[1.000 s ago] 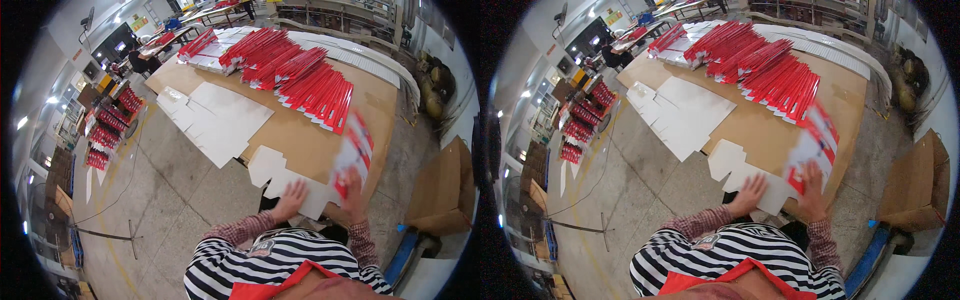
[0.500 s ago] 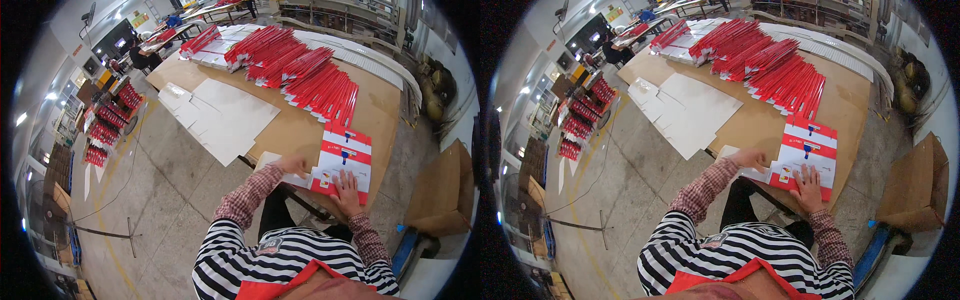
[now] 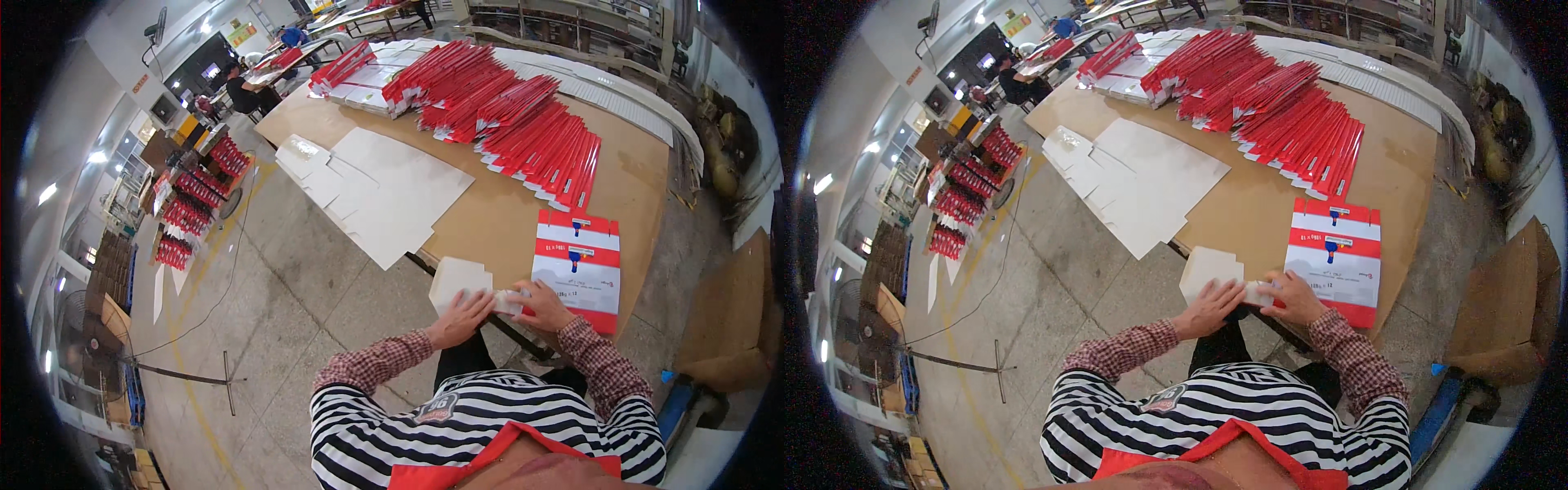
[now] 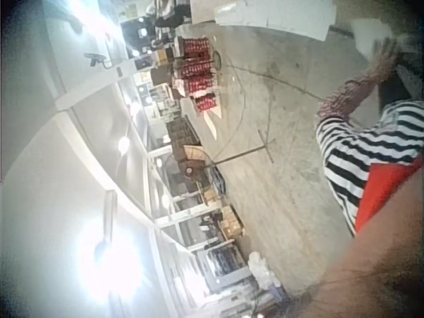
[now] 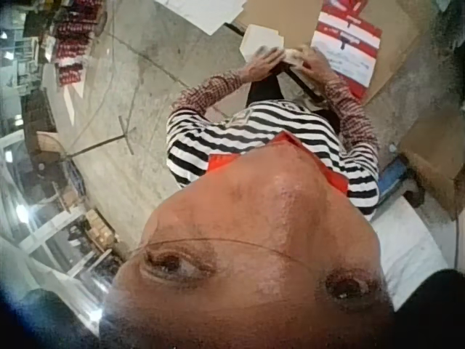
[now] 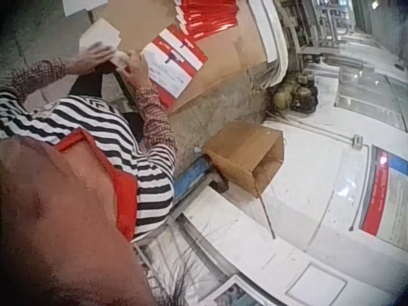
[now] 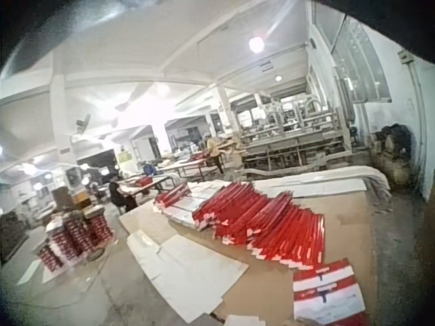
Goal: The person repeatedly picks up a flat white paper sheet and a red printed paper sheet from a table. They fold the white sheet around the red sheet to form a small packet and place it on a growing stack. The process is repeated continuously throughout the video.
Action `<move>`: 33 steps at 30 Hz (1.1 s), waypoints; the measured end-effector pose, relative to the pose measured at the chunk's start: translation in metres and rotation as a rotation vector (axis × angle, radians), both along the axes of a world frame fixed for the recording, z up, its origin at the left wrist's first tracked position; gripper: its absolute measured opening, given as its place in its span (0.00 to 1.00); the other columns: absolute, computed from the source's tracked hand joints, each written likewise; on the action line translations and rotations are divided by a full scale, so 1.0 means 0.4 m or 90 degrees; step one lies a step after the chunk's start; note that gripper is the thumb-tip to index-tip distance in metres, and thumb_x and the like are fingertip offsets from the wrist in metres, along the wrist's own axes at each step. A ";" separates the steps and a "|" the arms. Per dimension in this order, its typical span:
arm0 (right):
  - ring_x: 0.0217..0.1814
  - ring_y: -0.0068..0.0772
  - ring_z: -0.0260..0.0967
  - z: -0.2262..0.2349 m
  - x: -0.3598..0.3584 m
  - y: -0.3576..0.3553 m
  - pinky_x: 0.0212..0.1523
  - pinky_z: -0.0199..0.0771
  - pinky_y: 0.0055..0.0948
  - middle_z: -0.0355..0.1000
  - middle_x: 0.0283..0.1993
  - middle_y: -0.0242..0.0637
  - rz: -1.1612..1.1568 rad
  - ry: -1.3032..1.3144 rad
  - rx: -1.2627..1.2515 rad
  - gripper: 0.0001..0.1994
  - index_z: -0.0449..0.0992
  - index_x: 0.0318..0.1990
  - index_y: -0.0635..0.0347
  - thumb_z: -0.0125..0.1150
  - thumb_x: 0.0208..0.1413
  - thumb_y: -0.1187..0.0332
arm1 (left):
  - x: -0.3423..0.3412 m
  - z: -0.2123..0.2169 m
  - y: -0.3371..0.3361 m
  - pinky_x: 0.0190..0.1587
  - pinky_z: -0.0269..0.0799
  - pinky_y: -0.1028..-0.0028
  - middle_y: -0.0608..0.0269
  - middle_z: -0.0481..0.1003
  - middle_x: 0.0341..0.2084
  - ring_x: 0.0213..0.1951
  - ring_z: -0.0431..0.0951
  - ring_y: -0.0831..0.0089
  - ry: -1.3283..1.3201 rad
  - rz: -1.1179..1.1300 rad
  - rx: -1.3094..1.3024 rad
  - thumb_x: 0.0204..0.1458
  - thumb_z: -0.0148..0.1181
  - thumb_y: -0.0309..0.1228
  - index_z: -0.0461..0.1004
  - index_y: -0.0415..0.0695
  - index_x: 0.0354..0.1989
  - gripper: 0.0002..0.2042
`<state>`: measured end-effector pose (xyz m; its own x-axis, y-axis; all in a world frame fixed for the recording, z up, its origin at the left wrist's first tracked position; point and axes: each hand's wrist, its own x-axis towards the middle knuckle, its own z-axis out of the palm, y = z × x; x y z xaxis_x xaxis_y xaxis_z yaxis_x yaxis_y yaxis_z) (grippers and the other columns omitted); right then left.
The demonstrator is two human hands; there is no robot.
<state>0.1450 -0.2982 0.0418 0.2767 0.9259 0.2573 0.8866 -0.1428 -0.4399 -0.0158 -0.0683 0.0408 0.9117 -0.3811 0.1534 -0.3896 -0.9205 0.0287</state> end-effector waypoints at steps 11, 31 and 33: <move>0.50 0.46 0.63 -0.008 -0.067 -0.077 0.53 0.68 0.41 0.65 0.61 0.40 -0.015 0.063 -0.015 0.25 0.79 0.53 0.47 0.68 0.48 0.49 | -0.024 -0.102 0.001 0.46 0.73 0.65 0.55 0.73 0.44 0.37 0.77 0.65 -0.251 0.562 -0.804 0.50 0.69 0.32 0.66 0.39 0.54 0.25; 0.75 0.46 0.45 0.004 -0.065 -0.219 0.74 0.49 0.44 0.53 0.73 0.40 -0.282 -0.015 -0.020 0.41 0.64 0.66 0.53 0.73 0.38 0.69 | 0.247 -0.052 -0.146 0.69 0.38 0.44 0.40 0.51 0.69 0.71 0.47 0.46 -0.009 -0.076 -0.223 0.40 0.50 0.72 0.50 0.33 0.69 0.57; 0.76 0.45 0.45 -0.010 -0.063 -0.222 0.74 0.49 0.44 0.52 0.73 0.39 -0.283 0.000 -0.011 0.42 0.64 0.66 0.53 0.74 0.38 0.67 | 0.252 -0.053 -0.151 0.69 0.37 0.45 0.40 0.50 0.69 0.71 0.47 0.47 0.000 -0.072 -0.205 0.41 0.48 0.72 0.49 0.33 0.69 0.57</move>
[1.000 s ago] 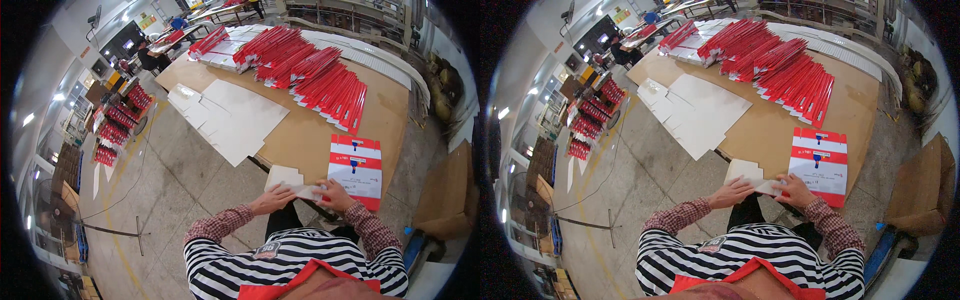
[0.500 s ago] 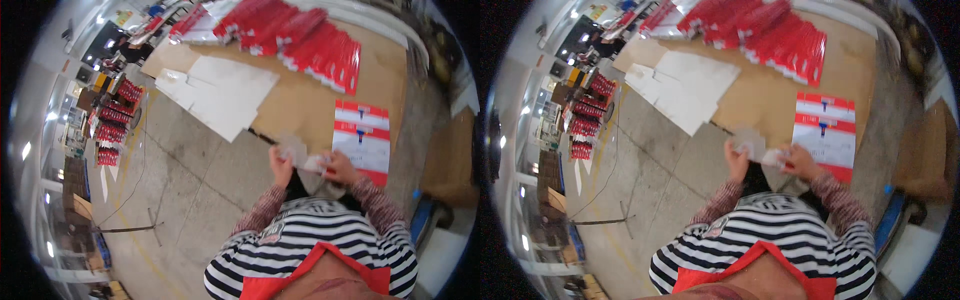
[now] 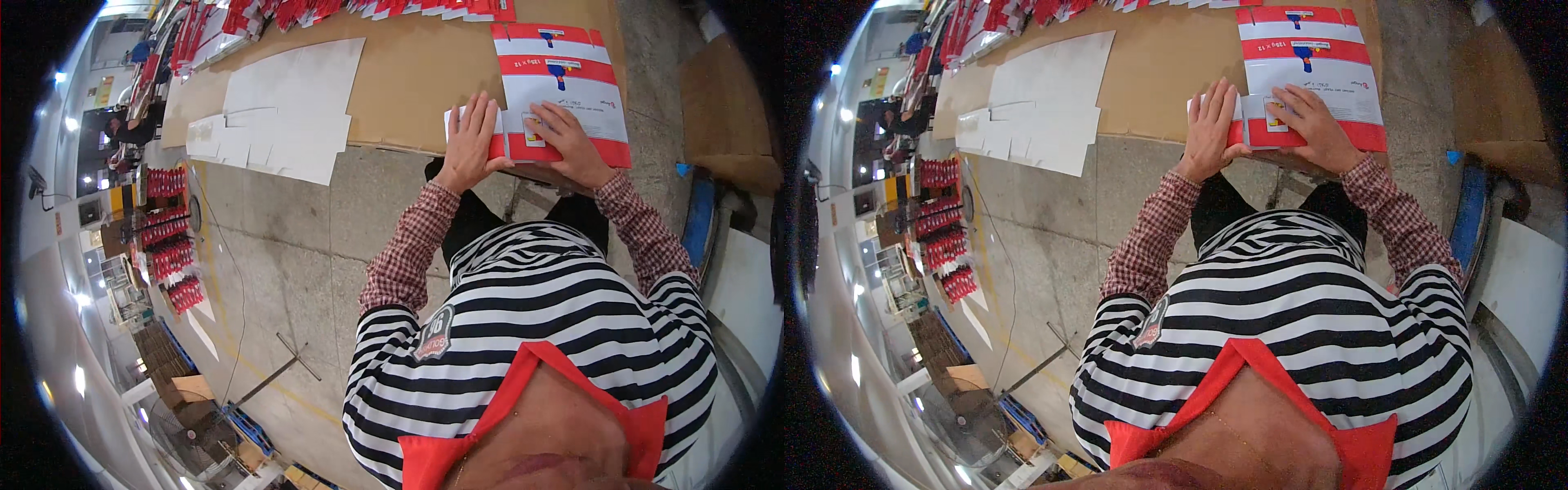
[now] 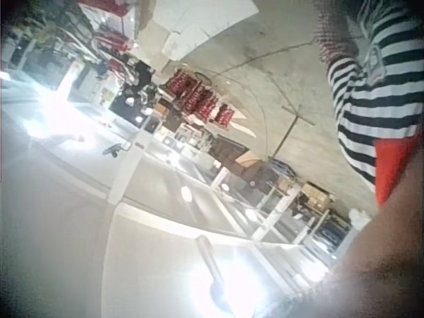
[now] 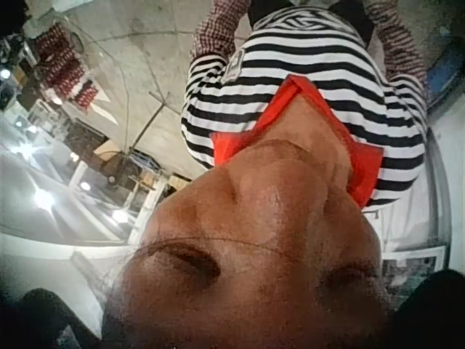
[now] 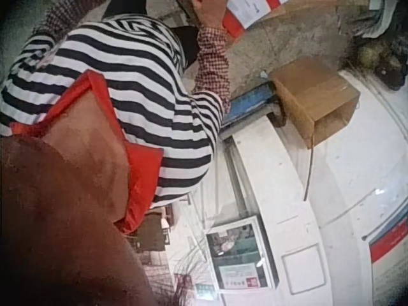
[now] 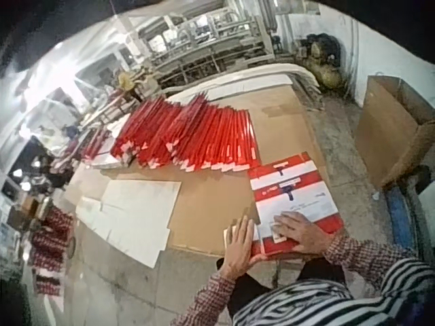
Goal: The person repeatedly picks up a flat white paper sheet and a red printed paper sheet from a table. They fold the white sheet around the red sheet to form a small packet and place it on a growing stack. The process is repeated continuously throughout the video.
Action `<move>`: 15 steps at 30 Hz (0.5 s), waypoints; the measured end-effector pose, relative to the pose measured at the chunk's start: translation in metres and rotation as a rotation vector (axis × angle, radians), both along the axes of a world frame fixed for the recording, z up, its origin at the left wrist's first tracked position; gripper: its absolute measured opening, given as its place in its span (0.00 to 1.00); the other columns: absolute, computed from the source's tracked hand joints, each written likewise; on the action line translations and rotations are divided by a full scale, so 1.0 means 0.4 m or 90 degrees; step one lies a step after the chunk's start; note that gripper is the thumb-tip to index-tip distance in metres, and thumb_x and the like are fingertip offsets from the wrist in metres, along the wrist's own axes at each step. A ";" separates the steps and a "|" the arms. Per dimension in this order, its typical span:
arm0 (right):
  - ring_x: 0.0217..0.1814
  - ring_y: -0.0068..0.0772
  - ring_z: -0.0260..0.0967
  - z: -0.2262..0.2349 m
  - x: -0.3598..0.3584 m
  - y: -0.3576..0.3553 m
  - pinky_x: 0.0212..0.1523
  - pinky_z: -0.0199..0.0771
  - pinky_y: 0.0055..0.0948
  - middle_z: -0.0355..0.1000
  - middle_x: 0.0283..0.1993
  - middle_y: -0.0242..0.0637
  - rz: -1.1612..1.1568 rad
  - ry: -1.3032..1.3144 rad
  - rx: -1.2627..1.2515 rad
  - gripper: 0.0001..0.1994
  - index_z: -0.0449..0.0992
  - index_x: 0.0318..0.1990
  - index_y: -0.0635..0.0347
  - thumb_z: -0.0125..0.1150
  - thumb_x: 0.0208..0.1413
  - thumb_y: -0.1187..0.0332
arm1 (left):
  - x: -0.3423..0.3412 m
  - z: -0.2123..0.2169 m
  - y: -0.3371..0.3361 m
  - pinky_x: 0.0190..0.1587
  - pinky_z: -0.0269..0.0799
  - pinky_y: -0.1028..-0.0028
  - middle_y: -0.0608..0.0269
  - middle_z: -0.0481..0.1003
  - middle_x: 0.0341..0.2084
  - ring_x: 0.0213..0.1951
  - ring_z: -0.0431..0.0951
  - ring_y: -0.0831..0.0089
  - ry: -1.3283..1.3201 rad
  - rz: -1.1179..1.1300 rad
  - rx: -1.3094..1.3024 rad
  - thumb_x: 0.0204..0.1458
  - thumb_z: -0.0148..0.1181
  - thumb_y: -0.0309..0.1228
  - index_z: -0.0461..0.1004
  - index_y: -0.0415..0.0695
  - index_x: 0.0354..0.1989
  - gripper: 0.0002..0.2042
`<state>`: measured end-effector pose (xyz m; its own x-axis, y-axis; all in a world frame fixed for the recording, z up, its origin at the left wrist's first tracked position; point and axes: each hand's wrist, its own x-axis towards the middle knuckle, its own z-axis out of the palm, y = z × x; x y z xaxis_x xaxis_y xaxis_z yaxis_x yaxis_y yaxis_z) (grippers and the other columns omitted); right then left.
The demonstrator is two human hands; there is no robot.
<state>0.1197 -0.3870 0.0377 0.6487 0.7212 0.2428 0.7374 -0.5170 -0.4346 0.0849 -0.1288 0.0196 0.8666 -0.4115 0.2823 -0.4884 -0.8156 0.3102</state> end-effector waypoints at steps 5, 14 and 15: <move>0.75 0.44 0.45 -0.006 0.011 -0.005 0.74 0.48 0.44 0.53 0.73 0.38 -0.004 0.008 0.003 0.43 0.64 0.66 0.52 0.75 0.38 0.62 | 0.005 0.004 0.003 0.69 0.37 0.45 0.40 0.50 0.69 0.71 0.47 0.45 0.020 -0.010 -0.023 0.44 0.41 0.74 0.48 0.33 0.70 0.57; 0.75 0.45 0.46 0.005 0.008 -0.013 0.74 0.46 0.46 0.54 0.72 0.39 0.005 0.018 -0.003 0.41 0.64 0.66 0.55 0.72 0.41 0.54 | 0.017 -0.007 -0.013 0.69 0.38 0.44 0.41 0.51 0.69 0.71 0.49 0.48 0.038 -0.006 0.014 0.44 0.43 0.74 0.51 0.33 0.68 0.56; 0.75 0.46 0.46 0.007 0.008 -0.016 0.74 0.46 0.47 0.54 0.72 0.40 0.007 0.011 -0.012 0.41 0.64 0.66 0.56 0.71 0.43 0.52 | 0.020 -0.011 -0.019 0.69 0.39 0.44 0.42 0.52 0.69 0.71 0.49 0.48 0.037 -0.003 0.041 0.44 0.43 0.73 0.51 0.33 0.68 0.55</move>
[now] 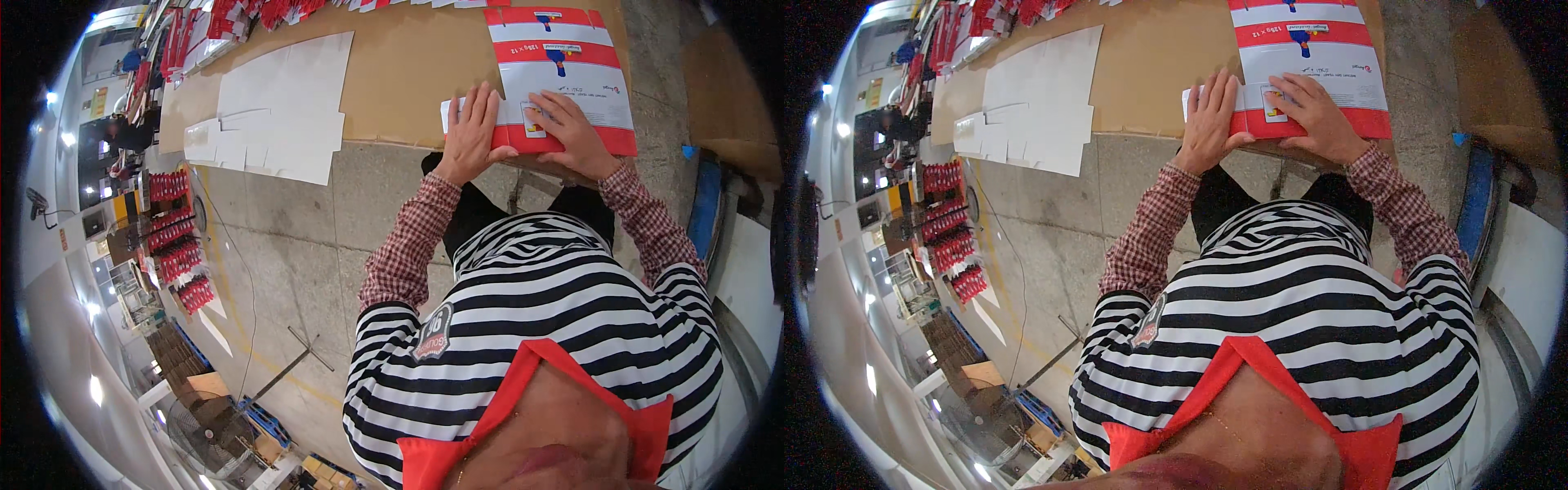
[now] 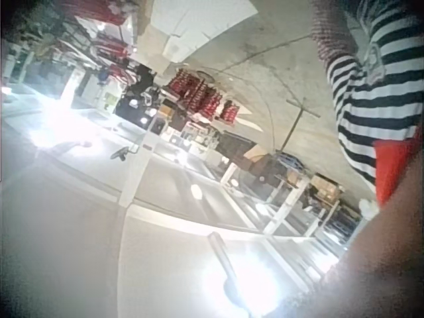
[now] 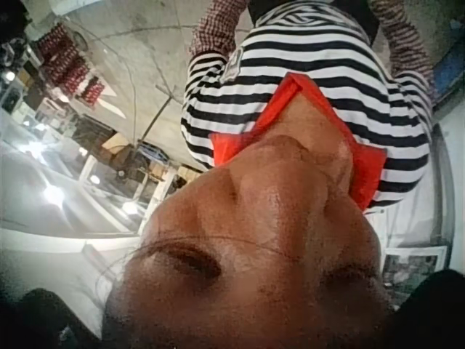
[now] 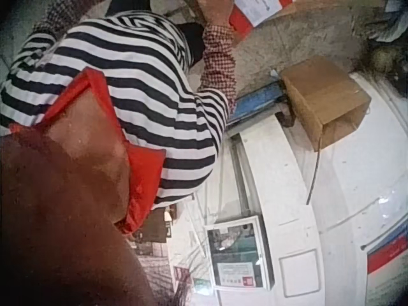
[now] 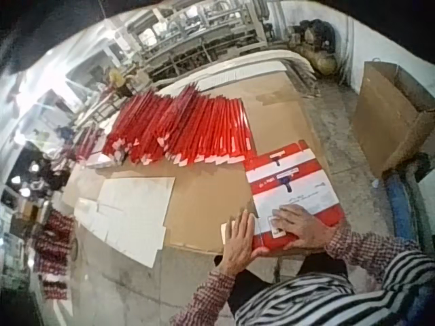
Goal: The person repeatedly picks up a flat white paper sheet and a red printed paper sheet from a table. They fold the white sheet around the red sheet to form a small packet and place it on a growing stack. The process is repeated continuously throughout the video.
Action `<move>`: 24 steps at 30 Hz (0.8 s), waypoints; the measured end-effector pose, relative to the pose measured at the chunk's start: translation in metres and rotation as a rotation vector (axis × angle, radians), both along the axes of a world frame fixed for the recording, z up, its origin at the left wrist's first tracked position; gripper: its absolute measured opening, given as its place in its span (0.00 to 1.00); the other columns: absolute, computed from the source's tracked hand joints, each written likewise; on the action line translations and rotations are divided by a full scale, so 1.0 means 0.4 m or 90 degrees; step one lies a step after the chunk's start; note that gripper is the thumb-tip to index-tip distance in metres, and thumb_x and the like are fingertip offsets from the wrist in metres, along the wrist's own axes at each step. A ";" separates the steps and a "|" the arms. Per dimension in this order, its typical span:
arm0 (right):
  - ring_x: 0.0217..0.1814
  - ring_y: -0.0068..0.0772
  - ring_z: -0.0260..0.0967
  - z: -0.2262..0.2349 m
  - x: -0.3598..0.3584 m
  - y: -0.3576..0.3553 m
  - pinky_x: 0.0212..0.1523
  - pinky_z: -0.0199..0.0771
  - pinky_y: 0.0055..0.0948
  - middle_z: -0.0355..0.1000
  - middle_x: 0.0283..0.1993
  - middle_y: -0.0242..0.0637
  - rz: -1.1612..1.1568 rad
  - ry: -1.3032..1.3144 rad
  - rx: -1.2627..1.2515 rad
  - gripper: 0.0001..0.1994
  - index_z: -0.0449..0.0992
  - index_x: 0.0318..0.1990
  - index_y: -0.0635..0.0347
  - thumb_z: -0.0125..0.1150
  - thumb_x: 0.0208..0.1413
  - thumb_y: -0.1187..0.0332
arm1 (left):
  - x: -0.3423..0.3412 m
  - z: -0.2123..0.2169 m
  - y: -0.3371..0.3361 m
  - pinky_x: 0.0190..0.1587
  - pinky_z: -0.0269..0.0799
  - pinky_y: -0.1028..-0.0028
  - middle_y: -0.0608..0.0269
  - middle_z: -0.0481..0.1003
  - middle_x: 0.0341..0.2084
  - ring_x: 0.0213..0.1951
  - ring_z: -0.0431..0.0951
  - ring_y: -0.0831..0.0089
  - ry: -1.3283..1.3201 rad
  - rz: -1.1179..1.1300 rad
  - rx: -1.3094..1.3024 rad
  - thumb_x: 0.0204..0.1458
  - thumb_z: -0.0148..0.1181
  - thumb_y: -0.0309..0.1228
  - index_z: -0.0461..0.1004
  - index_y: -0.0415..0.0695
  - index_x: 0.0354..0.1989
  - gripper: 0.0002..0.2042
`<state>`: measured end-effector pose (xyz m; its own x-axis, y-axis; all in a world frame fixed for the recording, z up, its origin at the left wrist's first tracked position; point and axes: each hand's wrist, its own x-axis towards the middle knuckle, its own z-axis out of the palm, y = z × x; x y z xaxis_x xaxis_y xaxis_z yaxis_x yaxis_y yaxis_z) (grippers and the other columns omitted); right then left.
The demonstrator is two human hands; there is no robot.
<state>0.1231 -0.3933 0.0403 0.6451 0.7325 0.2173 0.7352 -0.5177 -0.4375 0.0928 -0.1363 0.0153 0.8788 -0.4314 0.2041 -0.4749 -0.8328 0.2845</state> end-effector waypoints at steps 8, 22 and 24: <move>0.75 0.47 0.47 -0.042 -0.013 -0.001 0.74 0.43 0.47 0.56 0.71 0.43 -0.003 -0.050 -0.059 0.32 0.65 0.64 0.58 0.54 0.57 0.47 | -0.001 -0.002 -0.031 0.68 0.41 0.41 0.42 0.49 0.70 0.71 0.47 0.45 -0.006 0.013 0.121 0.54 0.46 0.64 0.52 0.36 0.69 0.46; 0.66 0.40 0.60 -0.061 -0.108 -0.180 0.67 0.57 0.37 0.59 0.68 0.43 -0.533 0.509 0.790 0.26 0.56 0.67 0.67 0.53 0.65 0.67 | -0.004 -0.062 -0.267 0.69 0.40 0.44 0.45 0.44 0.72 0.72 0.43 0.42 0.082 0.144 -0.081 0.58 0.51 0.32 0.49 0.39 0.71 0.33; 0.68 0.39 0.57 -0.042 -0.146 -0.073 0.68 0.53 0.36 0.55 0.69 0.44 -0.550 0.333 0.674 0.32 0.51 0.70 0.66 0.57 0.61 0.72 | -0.023 -0.031 -0.345 0.70 0.40 0.45 0.44 0.43 0.72 0.72 0.42 0.42 0.066 0.115 -0.224 0.56 0.52 0.28 0.48 0.38 0.71 0.34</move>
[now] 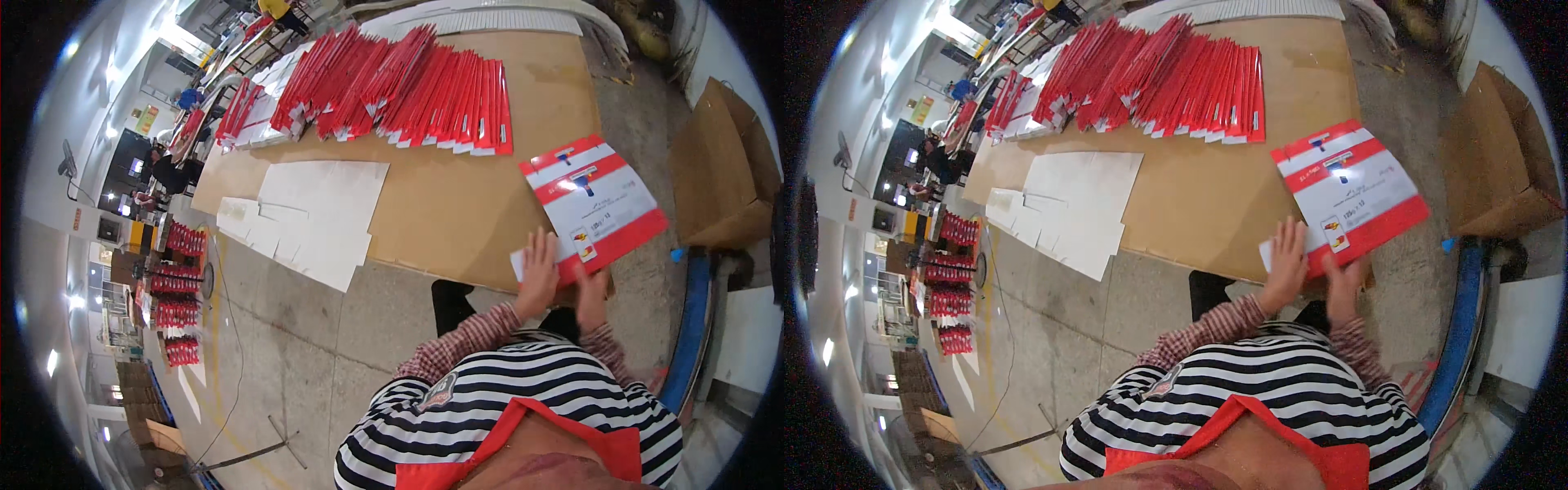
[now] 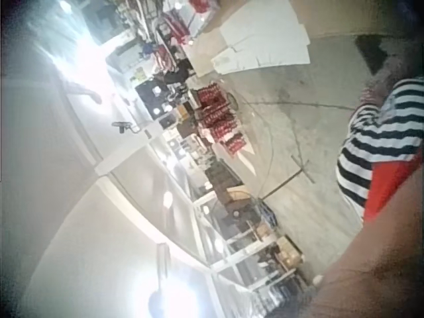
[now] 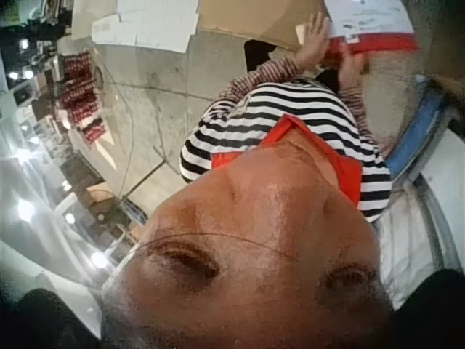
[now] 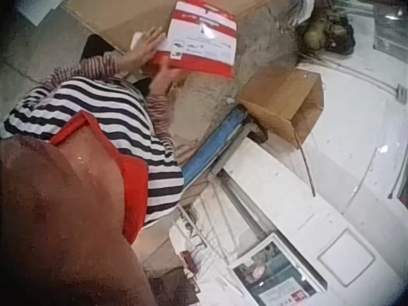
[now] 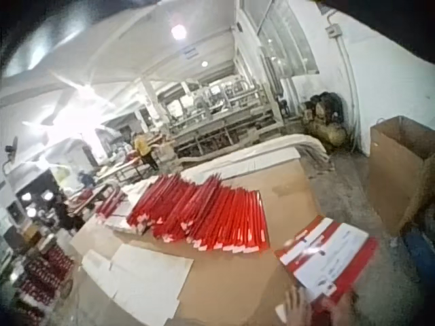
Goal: The person repeatedly picks up a flat white paper sheet and a red printed paper sheet from a table. They fold the white sheet around the red sheet to form a small packet and place it on a growing stack. The process is repeated continuously throughout the video.
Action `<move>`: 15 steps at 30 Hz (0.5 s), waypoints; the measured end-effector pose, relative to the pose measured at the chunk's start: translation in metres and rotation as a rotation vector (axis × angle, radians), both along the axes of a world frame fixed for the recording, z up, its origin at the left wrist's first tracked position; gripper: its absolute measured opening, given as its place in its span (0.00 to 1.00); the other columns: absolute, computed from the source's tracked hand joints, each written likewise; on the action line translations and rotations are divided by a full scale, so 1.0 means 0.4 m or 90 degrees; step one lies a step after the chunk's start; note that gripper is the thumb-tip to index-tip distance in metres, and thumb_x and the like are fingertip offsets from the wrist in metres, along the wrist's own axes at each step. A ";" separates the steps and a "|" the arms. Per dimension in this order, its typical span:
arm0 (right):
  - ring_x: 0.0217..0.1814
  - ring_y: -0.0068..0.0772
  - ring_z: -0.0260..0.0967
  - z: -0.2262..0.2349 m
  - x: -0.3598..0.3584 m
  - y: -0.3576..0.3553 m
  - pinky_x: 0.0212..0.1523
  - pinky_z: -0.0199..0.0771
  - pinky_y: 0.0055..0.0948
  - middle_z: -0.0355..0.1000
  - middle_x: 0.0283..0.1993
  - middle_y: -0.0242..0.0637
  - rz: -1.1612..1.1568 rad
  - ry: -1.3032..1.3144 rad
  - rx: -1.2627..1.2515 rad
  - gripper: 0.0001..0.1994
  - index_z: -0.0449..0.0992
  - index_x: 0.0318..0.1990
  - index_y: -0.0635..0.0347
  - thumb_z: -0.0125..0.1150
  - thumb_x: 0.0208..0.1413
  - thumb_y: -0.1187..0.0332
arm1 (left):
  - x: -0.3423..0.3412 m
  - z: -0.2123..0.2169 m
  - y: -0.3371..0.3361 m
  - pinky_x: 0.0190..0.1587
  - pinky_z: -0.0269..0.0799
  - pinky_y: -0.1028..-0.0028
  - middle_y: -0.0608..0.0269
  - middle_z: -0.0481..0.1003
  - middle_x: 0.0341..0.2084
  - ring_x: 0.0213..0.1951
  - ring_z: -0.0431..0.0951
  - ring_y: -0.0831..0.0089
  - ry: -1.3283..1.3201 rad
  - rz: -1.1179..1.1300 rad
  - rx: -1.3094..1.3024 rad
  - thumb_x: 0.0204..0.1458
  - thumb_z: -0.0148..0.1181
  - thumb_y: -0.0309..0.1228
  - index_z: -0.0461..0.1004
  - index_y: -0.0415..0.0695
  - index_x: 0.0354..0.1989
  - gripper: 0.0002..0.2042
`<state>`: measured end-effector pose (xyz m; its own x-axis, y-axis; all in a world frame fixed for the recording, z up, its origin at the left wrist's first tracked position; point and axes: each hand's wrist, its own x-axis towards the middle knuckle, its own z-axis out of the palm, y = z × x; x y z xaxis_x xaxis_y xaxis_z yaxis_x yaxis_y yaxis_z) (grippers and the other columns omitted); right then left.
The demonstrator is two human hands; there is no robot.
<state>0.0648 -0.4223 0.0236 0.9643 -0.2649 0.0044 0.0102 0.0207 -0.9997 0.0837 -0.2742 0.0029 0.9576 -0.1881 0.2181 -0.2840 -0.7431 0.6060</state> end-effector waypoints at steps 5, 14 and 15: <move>0.68 0.33 0.56 -0.005 0.119 -0.211 0.69 0.55 0.36 0.59 0.67 0.43 0.307 0.010 0.028 0.38 0.51 0.70 0.65 0.64 0.54 0.74 | 0.007 0.075 0.128 0.69 0.37 0.44 0.39 0.43 0.71 0.71 0.40 0.38 -0.100 0.109 -0.278 0.55 0.53 0.29 0.51 0.40 0.71 0.33; 0.46 0.27 0.75 -0.084 0.942 -0.364 0.47 0.78 0.27 0.75 0.53 0.39 0.371 0.030 -0.272 0.33 0.66 0.64 0.59 0.62 0.45 0.78 | 0.009 0.015 0.436 0.70 0.38 0.49 0.43 0.48 0.70 0.71 0.44 0.43 -0.083 0.248 0.146 0.60 0.51 0.44 0.54 0.40 0.69 0.32; 0.46 0.27 0.75 -0.117 1.053 -0.325 0.46 0.78 0.27 0.76 0.52 0.39 0.327 -0.039 -0.334 0.32 0.68 0.63 0.60 0.62 0.45 0.77 | 0.017 0.012 0.427 0.70 0.38 0.49 0.43 0.48 0.70 0.72 0.43 0.43 -0.082 0.250 0.121 0.60 0.51 0.45 0.55 0.41 0.69 0.32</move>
